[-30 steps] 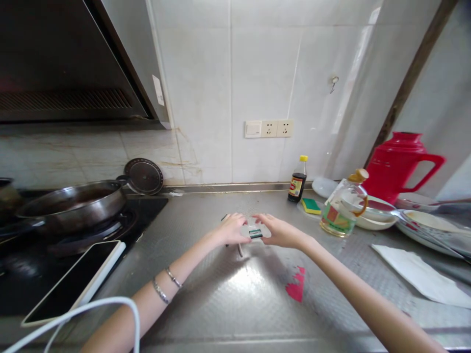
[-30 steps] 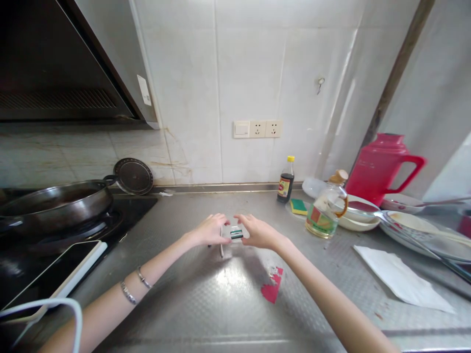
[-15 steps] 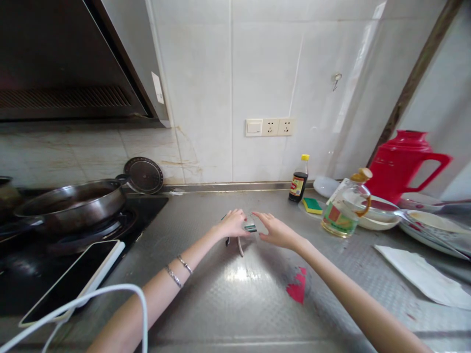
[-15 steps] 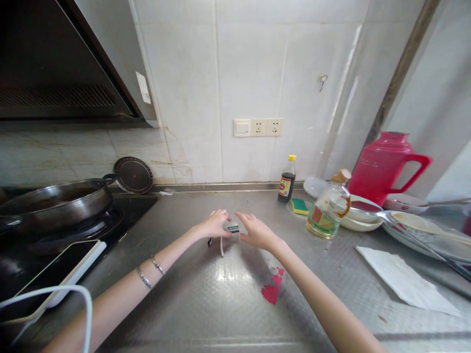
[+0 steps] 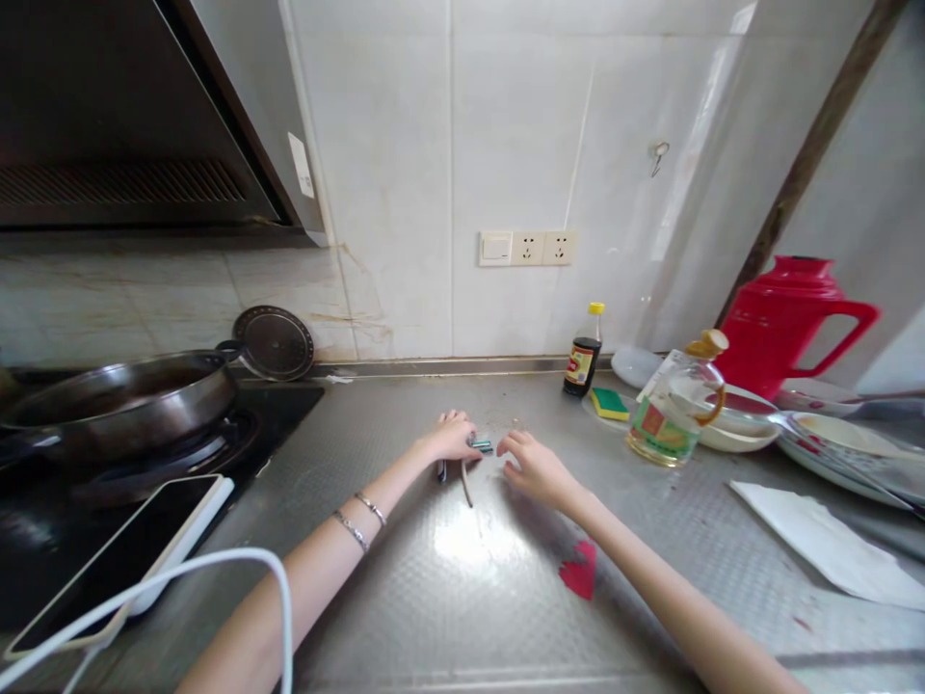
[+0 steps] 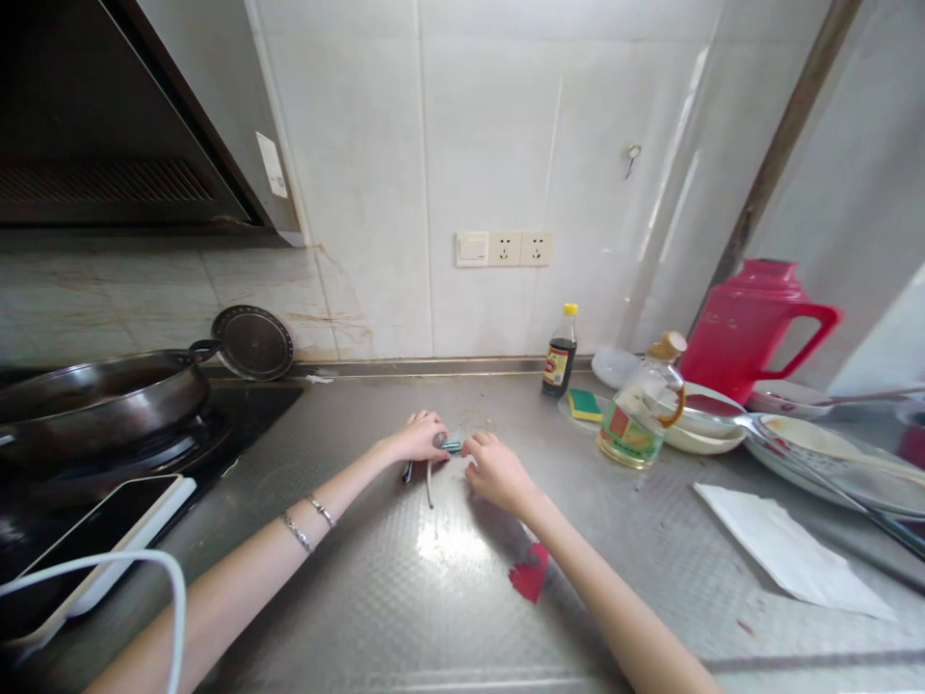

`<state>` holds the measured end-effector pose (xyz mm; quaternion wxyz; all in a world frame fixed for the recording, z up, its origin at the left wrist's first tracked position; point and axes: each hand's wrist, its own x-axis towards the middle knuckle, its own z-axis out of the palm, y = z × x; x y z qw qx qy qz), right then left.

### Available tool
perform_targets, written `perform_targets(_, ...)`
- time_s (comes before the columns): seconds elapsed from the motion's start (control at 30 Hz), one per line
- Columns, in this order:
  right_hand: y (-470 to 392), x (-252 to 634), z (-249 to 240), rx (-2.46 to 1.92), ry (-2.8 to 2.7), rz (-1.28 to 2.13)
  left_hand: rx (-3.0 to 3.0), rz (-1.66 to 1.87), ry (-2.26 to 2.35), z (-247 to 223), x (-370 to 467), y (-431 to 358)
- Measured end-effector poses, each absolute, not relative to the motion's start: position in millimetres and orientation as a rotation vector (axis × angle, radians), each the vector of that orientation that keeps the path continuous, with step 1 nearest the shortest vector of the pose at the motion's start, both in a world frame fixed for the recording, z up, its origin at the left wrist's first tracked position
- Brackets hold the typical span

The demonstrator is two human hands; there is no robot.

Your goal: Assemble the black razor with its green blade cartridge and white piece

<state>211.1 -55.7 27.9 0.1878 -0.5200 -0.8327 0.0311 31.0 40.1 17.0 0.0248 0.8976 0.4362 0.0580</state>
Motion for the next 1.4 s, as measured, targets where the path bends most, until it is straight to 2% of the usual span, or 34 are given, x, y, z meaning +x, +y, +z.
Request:
perform_targets(0.33, -66, 170, 30, -1.692, -2.382, 0.149, 2.724, 0.245, 1.333, 18, 27, 37)
perform_targets(0.63, -61, 147, 26, -1.828, -2.357, 0.137, 2.529, 0.891, 1.459, 28, -5, 25)
perform_targets(0.97, -56, 132, 17, -1.876, -2.341, 0.113, 2.151, 0.921, 1.634, 14, -32, 16)
perform_targets(1.4, -56, 128, 14, -1.888, -2.310, 0.091, 2.103, 0.923, 1.700, 0, -40, 24)
